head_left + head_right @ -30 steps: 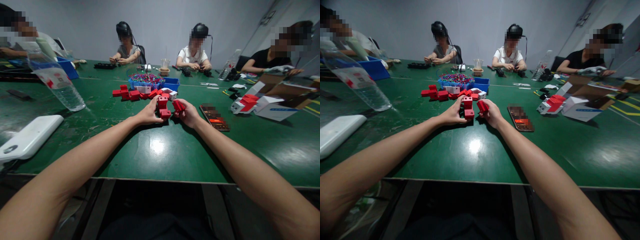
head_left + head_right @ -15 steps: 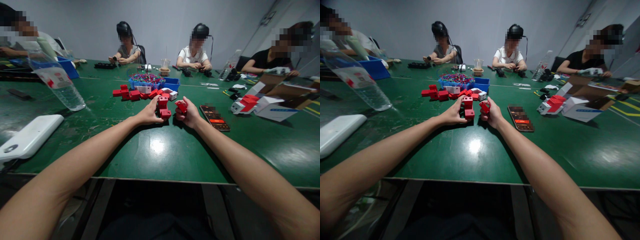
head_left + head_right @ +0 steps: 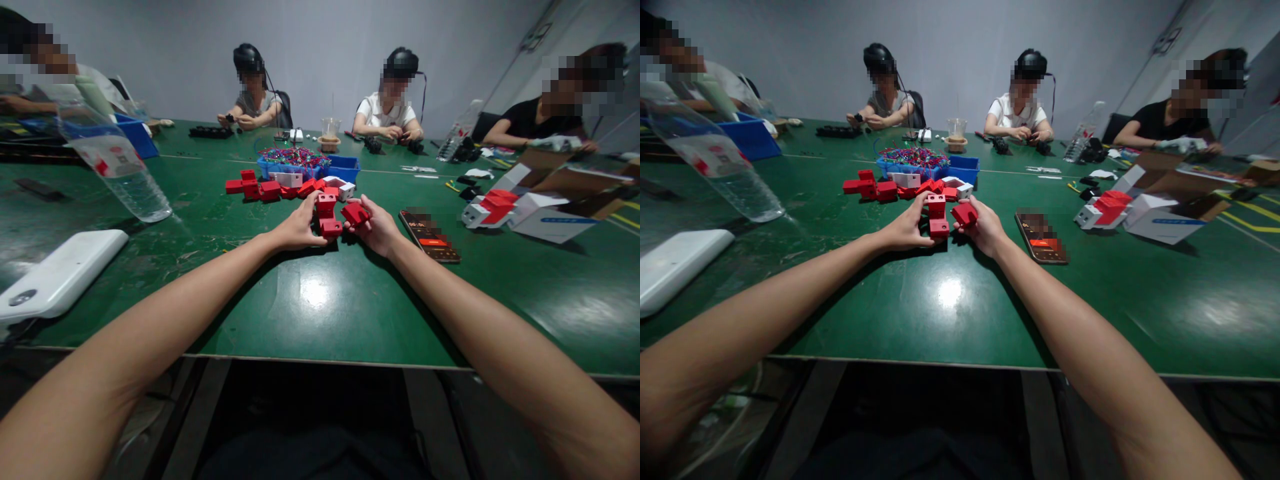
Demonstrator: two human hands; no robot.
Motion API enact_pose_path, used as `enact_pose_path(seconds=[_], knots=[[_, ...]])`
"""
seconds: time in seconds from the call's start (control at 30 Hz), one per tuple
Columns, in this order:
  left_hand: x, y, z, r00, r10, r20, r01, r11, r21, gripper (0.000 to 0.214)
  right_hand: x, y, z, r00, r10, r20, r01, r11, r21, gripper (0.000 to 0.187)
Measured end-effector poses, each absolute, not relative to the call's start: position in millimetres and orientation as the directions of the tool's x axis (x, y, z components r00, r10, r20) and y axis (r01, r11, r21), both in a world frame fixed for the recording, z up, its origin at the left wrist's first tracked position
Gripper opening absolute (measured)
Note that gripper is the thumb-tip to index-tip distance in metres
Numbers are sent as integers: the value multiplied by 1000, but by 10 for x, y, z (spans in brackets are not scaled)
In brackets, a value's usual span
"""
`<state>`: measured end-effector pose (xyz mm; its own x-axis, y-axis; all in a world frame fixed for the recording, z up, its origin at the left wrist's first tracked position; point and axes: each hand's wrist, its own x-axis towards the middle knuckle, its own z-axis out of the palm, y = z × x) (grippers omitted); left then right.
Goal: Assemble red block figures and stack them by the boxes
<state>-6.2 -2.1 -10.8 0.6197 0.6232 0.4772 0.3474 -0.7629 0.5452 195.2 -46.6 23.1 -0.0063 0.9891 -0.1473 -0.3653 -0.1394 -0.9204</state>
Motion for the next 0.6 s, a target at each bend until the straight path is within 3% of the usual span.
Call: enact_pose_path(seconds=[0.17, 0.43, 0.6], knots=[[-57, -30, -100, 620, 624, 475, 350, -762, 544, 114, 1949, -460, 244, 16, 991, -132, -383, -115, -916, 12], [-63, -24, -115, 608, 644, 464, 364, -745, 558, 114, 1959, -438, 198, -13, 996, -90, -425, -87, -901, 34], [-57, -31, -116, 593, 663, 457, 358, -725, 589, 114, 1936, -425, 170, -14, 998, -54, -402, -55, -914, 33]])
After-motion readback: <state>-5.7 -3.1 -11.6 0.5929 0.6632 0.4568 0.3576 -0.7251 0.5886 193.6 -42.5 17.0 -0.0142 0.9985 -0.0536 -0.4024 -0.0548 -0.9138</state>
